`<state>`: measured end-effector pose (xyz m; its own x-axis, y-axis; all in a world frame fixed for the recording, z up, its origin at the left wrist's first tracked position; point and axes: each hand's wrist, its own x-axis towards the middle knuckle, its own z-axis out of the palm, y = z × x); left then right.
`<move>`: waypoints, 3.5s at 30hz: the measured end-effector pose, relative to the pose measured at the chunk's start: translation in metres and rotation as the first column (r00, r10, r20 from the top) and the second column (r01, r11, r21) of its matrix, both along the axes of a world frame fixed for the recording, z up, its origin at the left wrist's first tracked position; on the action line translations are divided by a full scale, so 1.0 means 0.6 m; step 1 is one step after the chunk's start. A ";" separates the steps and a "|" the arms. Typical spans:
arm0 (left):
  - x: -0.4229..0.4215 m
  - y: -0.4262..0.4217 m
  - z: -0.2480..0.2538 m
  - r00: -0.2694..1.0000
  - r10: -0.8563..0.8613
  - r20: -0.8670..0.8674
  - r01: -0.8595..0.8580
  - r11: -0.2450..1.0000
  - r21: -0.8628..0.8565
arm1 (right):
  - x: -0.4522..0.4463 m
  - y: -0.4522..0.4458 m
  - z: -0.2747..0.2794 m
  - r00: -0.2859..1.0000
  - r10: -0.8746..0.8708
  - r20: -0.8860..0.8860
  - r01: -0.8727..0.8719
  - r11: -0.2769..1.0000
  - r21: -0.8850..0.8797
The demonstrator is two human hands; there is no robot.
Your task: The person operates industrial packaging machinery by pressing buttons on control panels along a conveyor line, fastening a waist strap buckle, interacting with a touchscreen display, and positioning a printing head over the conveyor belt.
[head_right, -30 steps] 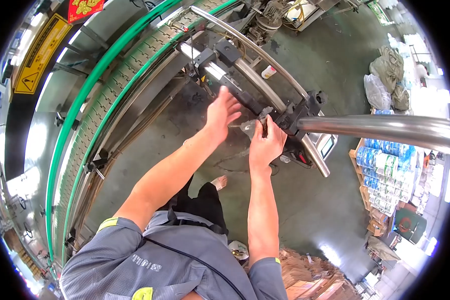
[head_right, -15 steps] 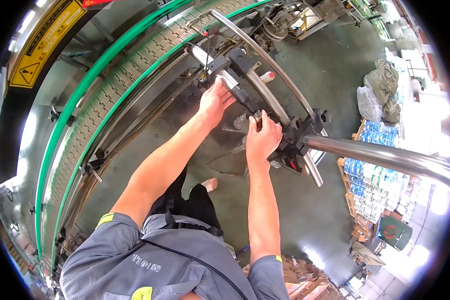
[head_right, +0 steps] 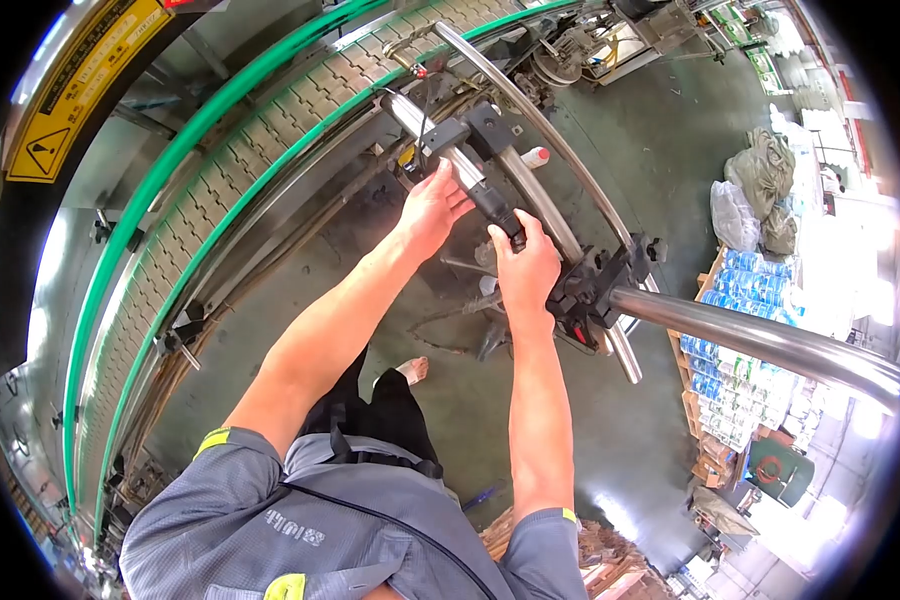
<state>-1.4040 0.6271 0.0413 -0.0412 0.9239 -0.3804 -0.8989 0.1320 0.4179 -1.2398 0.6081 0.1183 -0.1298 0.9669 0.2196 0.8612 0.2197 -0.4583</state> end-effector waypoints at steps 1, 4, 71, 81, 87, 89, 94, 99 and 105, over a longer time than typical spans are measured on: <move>-0.001 0.000 -0.001 1.000 0.001 -0.004 -0.001 1.000 0.001 | -0.001 0.003 0.002 0.998 0.011 -0.070 -0.015 0.999 -0.052; 0.000 0.002 -0.004 0.998 -0.016 -0.058 0.016 1.000 -0.006 | -0.007 0.006 0.013 0.991 0.010 -0.131 -0.026 0.992 -0.122; 0.033 -0.033 0.058 0.868 0.075 -0.490 -0.212 0.950 -0.231 | 0.408 -0.720 -0.242 0.786 -0.618 -0.008 0.376 0.489 -0.787; 0.037 -0.028 0.048 0.757 0.145 -0.637 -0.277 0.954 -0.113 | 0.404 -0.702 -0.200 0.777 -0.616 0.130 0.467 0.425 -0.775; 0.038 -0.023 0.017 0.787 0.101 -0.608 -0.221 0.967 -0.126 | 0.396 -0.696 -0.203 0.758 -0.641 0.120 0.474 0.415 -0.777; 0.041 -0.021 0.024 0.801 0.078 -0.593 -0.217 0.962 -0.167 | 0.399 -0.700 -0.209 0.780 -0.609 0.144 0.459 0.400 -0.793; 0.048 -0.016 0.029 0.844 0.081 -0.531 -0.236 0.944 -0.232 | 0.395 -0.713 -0.212 0.765 -0.623 0.160 0.455 0.349 -0.819; 0.059 -0.018 0.016 0.781 0.199 -0.592 -0.312 0.945 -0.093 | 0.393 -0.725 -0.205 0.761 -0.627 0.165 0.446 0.321 -0.835; 0.054 -0.011 0.005 0.659 0.308 -0.686 -0.360 0.930 0.072 | 0.397 -0.725 -0.204 0.746 -0.639 0.186 0.459 0.292 -0.839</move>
<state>-1.3714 0.6208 0.0442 -0.6110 0.7707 -0.1809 -0.3637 -0.0704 0.9289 -1.0016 0.1732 -0.0039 0.4532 0.5213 -0.7231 0.5225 -0.8125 -0.2583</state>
